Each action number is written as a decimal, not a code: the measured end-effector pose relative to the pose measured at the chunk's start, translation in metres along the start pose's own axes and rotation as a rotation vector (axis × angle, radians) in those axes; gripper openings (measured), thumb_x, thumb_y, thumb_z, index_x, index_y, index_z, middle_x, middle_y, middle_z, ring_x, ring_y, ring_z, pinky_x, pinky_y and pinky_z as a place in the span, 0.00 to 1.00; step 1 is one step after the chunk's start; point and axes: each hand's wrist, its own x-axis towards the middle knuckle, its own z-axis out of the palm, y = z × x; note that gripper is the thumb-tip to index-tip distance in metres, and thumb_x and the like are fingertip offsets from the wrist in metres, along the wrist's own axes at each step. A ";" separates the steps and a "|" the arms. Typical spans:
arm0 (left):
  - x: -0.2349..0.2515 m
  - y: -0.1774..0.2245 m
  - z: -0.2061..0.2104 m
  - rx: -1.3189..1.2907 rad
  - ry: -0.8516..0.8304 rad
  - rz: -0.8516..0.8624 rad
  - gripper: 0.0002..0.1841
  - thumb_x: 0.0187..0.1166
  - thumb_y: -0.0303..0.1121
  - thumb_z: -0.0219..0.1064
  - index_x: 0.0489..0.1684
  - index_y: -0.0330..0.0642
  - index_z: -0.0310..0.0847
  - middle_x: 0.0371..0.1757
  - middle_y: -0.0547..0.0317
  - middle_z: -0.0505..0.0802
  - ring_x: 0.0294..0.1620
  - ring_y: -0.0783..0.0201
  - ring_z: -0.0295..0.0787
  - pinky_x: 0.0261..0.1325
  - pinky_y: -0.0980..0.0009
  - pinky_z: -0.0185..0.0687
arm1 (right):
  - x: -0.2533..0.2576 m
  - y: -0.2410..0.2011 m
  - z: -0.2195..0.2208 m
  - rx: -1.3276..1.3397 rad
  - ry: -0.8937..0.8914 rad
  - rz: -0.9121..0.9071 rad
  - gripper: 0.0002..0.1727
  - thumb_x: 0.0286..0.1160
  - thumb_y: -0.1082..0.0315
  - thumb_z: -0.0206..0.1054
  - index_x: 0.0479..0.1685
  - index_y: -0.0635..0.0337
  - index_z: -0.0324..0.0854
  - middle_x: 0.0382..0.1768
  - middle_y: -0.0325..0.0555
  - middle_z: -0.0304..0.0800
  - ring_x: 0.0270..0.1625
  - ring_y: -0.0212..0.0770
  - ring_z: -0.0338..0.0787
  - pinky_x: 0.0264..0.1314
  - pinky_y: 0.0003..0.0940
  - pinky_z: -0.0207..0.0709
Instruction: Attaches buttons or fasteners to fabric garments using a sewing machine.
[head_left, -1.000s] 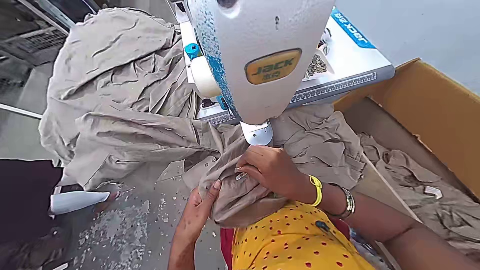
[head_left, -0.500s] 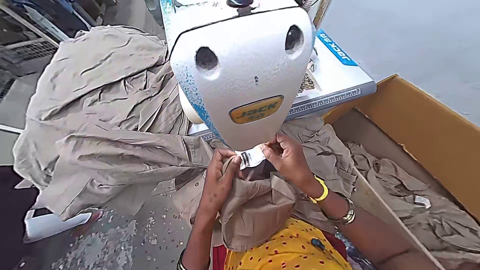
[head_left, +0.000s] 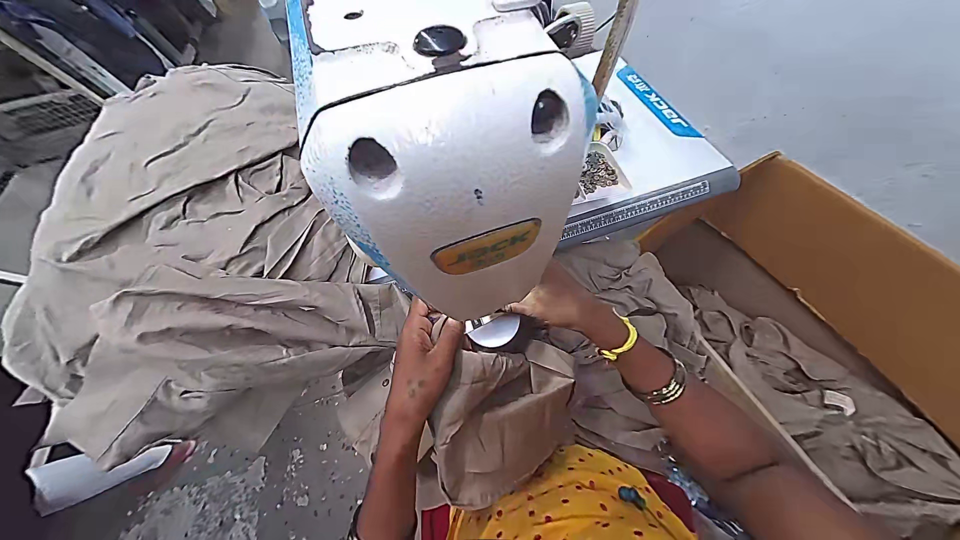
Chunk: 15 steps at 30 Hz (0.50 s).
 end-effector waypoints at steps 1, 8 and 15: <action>0.002 0.001 -0.001 -0.008 -0.003 -0.005 0.07 0.80 0.28 0.62 0.48 0.35 0.76 0.39 0.65 0.88 0.34 0.80 0.86 0.40 0.83 0.83 | -0.001 0.004 -0.005 0.030 -0.002 0.005 0.18 0.61 0.66 0.82 0.39 0.59 0.75 0.26 0.30 0.73 0.28 0.21 0.73 0.35 0.18 0.70; 0.006 0.002 -0.003 -0.010 -0.010 -0.023 0.06 0.80 0.27 0.62 0.48 0.37 0.76 0.38 0.66 0.88 0.34 0.80 0.85 0.40 0.83 0.83 | 0.005 0.049 -0.067 -0.414 0.432 -0.040 0.12 0.79 0.66 0.72 0.51 0.65 0.83 0.30 0.48 0.83 0.29 0.44 0.82 0.33 0.45 0.77; 0.003 0.001 -0.002 0.000 0.015 -0.079 0.06 0.81 0.30 0.61 0.48 0.38 0.76 0.31 0.69 0.87 0.28 0.81 0.85 0.34 0.84 0.81 | 0.056 0.082 -0.086 -1.061 0.377 -0.207 0.27 0.70 0.53 0.78 0.65 0.57 0.87 0.61 0.60 0.86 0.64 0.66 0.82 0.59 0.62 0.73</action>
